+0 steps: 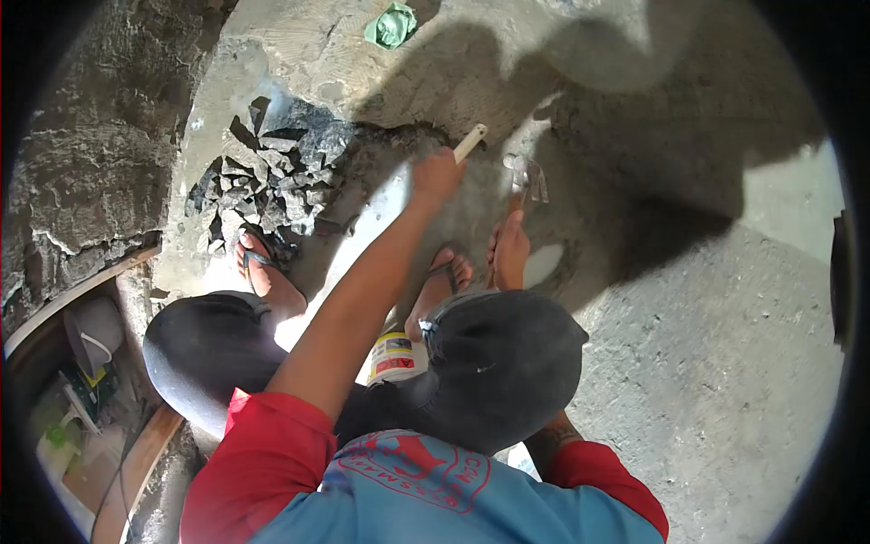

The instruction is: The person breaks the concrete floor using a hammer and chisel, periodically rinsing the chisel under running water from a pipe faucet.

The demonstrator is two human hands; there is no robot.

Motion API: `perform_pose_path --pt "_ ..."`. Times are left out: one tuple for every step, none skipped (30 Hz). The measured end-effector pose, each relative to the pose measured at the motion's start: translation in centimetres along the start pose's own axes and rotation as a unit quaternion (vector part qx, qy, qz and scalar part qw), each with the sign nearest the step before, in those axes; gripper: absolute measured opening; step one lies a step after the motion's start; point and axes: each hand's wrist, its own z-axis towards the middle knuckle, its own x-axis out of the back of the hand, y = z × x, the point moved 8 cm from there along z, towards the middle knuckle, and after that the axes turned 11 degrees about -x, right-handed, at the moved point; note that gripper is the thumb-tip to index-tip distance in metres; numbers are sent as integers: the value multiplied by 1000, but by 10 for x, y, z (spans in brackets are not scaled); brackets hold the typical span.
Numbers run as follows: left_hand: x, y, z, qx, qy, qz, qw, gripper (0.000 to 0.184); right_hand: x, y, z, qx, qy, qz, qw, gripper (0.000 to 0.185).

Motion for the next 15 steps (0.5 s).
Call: perform_pose_path --pt "-9 0 6 -3 -1 0 1000 40 -2 -7 2 1 -1 -3 1000 56" --pt "-15 -1 12 -16 8 -17 1000 39 -4 -13 4 6 5 -24 1000 56" --pt "-17 -3 14 -14 10 -18 1000 39 -7 -21 6 12 11 -45 999 56" --pt "-19 -6 15 -5 17 -21 1000 39 -9 -28 9 11 9 -47 999 56" --pt "-22 -9 15 3 21 -26 999 39 -13 -37 10 29 -5 -30 999 57" --pt "-24 -11 12 6 18 -28 999 39 -16 -44 12 46 -19 -13 999 58" --pt "-27 -14 11 13 6 -32 999 39 -19 -45 15 43 -20 -16 999 58" --pt "-27 -16 13 19 -2 -34 999 39 -23 -52 18 67 -31 28 997 57" --pt "-26 -16 13 20 -3 -35 999 39 -27 -58 21 90 -41 74 992 56" --pt "-28 -16 11 23 -1 -35 999 39 -33 -51 31 88 -40 72 993 56" --pt "-28 -16 10 25 2 -36 999 39 -40 -34 53 85 -31 83 992 58" --pt "-29 -16 10 25 2 -37 999 39 -45 -14 82 84 -21 95 992 59" --pt "-30 -17 10 27 12 -48 998 38 -44 -16 91 103 38 -4 994 60" --pt "-29 -18 10 28 23 -59 998 38 -43 -19 100 115 101 -102 983 60" --pt "-28 -20 13 28 24 -60 998 38 -56 -33 72 -46 14 -34 998 60"
